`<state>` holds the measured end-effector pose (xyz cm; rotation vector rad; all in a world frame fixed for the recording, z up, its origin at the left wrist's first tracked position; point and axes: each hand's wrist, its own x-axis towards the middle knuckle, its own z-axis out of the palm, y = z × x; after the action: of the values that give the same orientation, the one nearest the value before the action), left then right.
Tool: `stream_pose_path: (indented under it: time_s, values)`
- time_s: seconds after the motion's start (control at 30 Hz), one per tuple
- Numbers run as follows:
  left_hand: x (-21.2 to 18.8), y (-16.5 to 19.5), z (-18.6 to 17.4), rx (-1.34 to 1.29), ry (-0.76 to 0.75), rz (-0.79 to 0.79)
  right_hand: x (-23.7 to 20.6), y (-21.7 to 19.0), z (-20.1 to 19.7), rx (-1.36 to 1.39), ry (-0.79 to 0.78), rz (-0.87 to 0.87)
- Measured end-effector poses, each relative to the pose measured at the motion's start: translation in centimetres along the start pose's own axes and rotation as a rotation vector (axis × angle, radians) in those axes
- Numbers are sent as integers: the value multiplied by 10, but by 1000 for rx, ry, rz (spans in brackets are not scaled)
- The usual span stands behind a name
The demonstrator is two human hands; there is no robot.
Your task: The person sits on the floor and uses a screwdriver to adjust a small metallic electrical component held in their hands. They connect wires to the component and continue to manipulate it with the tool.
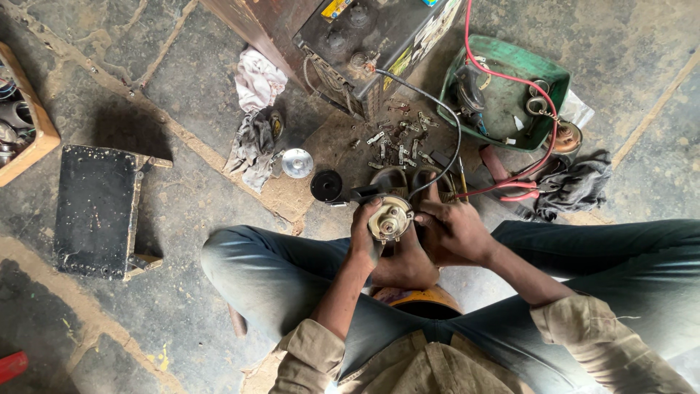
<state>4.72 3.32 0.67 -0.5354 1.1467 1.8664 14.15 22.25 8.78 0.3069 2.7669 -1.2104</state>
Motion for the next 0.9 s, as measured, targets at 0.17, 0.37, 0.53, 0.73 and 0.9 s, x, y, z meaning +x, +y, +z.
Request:
stream_pose_path:
  time_s: [0.17,0.37,0.53,0.73,0.9]
  values:
    - [-2,2,1,0,2,21,-3,1,9,143,10,37]
    - [5,0,-4,47,-15,-12,2,19,-1,-93,-66,-83]
    - [8,-2,-6,50,-51,-40,4,20,-12,-281,-133,-147]
    - [3,-1,-5,159,-111,-55,8,8,-26,-425,-251,-192]
    - [-3,1,2,281,-52,-89,9,1,-34,-486,-332,-237]
